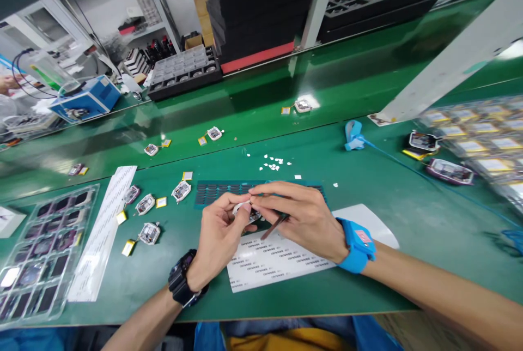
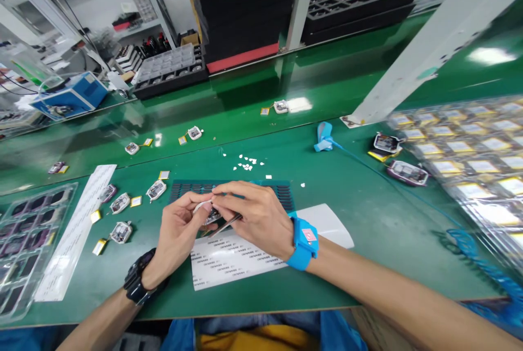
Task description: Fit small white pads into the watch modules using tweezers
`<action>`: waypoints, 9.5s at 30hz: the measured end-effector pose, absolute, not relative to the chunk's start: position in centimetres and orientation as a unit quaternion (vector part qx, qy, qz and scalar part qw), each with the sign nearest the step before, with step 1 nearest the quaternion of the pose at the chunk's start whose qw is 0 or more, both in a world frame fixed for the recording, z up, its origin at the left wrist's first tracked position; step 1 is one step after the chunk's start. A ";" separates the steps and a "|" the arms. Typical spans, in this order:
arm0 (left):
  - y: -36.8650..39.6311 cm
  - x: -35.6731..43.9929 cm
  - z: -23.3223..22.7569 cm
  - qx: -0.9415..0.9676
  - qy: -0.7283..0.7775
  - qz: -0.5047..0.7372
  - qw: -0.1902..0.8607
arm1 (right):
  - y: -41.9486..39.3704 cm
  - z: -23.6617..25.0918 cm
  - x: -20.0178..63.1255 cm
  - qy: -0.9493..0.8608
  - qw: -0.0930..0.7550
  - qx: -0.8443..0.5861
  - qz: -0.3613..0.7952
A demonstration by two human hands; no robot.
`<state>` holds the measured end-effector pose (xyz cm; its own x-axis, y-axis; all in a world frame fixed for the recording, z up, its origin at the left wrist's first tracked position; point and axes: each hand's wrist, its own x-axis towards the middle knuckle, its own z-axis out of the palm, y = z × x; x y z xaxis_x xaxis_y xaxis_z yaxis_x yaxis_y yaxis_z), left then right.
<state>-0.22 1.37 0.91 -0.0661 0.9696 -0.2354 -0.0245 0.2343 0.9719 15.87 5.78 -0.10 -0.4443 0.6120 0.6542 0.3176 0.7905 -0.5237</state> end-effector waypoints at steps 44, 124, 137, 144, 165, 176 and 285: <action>1.0 -0.1 0.7 0.424 0.541 0.461 0.561 | 5.9 -0.3 16.0 -0.853 0.417 -0.273 0.154; -0.5 0.9 0.7 0.288 0.434 0.535 0.665 | 1.4 0.8 16.0 -0.550 0.510 -0.479 0.457; 0.9 0.5 0.7 0.384 0.497 0.564 0.536 | 3.9 0.8 17.7 -0.541 0.482 -0.470 0.505; 4.2 -1.8 -0.7 0.360 0.463 0.591 0.553 | 8.9 -0.9 17.7 -0.693 0.356 -0.450 0.437; 5.0 -1.8 -2.1 0.292 0.475 0.536 0.634 | 11.3 -2.5 18.3 -0.658 0.291 -0.369 0.588; 4.2 -0.7 -2.5 0.364 0.506 0.544 0.562 | 8.8 -0.4 17.7 -0.803 0.232 -0.458 0.304; 2.7 -0.8 0.8 0.353 0.433 0.444 0.701 | 6.2 0.5 18.5 -0.794 0.404 -0.264 0.370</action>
<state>-0.80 2.68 0.85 0.2305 0.9277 -0.2935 -0.3165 0.3567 0.8790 18.46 6.21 0.50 -0.5345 0.7175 0.4467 0.1197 0.5875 -0.8004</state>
